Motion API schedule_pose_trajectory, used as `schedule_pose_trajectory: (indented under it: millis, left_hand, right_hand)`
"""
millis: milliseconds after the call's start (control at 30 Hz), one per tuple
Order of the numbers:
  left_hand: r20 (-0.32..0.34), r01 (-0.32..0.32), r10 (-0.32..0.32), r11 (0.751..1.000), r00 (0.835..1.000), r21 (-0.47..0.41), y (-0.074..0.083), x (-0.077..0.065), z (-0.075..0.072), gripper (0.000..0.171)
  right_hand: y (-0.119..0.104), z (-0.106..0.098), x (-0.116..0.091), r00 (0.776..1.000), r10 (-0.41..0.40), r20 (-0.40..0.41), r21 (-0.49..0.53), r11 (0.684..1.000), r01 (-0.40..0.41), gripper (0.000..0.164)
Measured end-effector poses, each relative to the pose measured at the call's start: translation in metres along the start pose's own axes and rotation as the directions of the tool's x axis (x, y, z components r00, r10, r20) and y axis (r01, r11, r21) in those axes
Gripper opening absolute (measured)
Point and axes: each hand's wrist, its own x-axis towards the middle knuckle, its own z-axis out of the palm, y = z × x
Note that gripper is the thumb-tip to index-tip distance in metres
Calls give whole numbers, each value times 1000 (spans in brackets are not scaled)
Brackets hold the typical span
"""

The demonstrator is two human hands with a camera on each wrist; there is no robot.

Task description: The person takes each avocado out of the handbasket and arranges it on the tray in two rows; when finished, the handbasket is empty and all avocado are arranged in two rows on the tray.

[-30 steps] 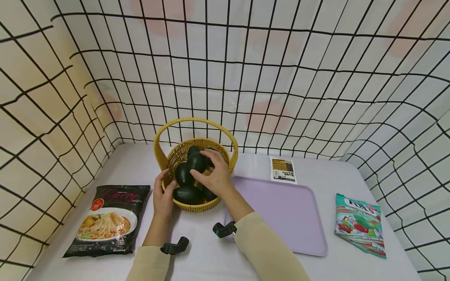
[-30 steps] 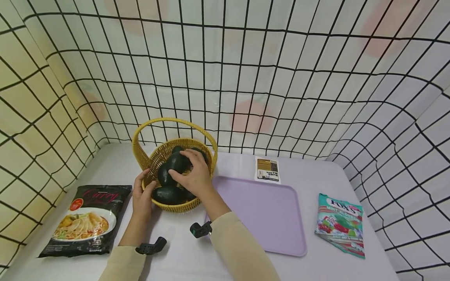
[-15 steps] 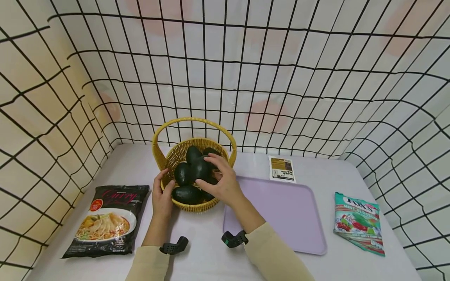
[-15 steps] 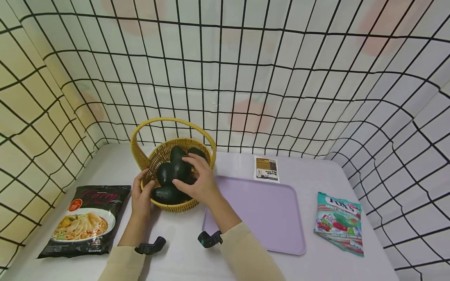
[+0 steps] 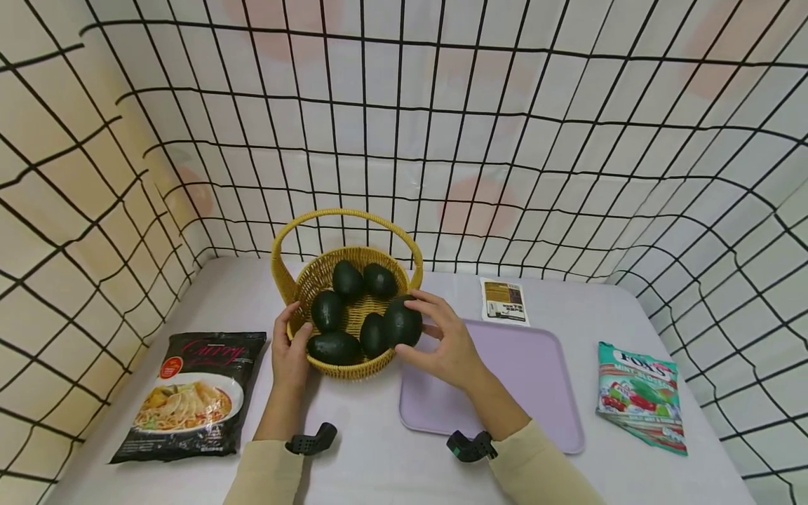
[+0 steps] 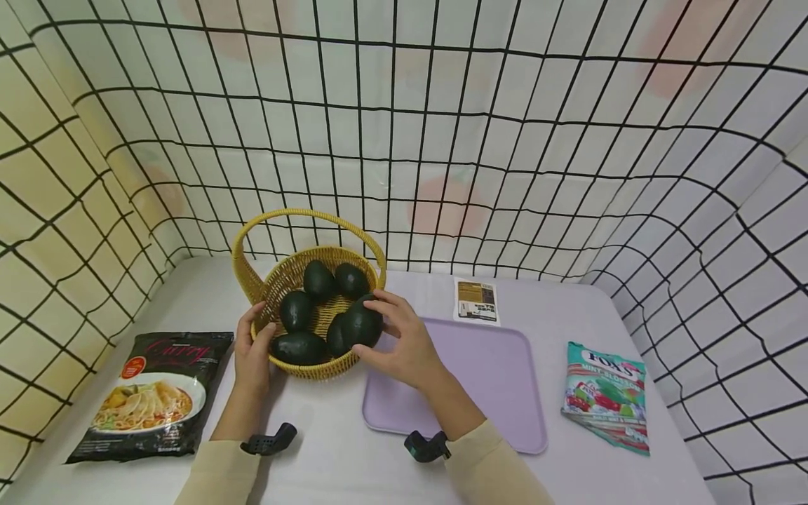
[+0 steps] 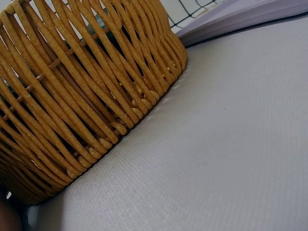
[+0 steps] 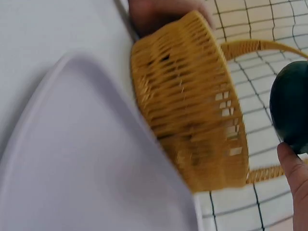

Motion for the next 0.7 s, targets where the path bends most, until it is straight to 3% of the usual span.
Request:
schedule_pose_trajectory:
  millis: [167, 333, 567, 700]
  left_hand:
    - [4, 9, -9, 1000, 1000, -6, 0, 1, 0, 49]
    - [6, 7, -7, 1000, 1000, 3, 0, 1, -1, 49]
    - [-6, -3, 3, 1000, 1000, -4, -1, 0, 0, 47]
    - [-9, -6, 6, 1000, 1000, -5, 1, 0, 0, 47]
  right_hand:
    - [13, -19, -13, 996, 84, 4, -58, 995, -84, 69]
    - [28, -32, -18, 977, 210, 20, -134, 969, -206, 74]
    - [50, -31, -14, 945, 322, 61, -231, 926, -300, 69]
    - [55, -27, -9, 934, 347, 81, -241, 916, -320, 70]
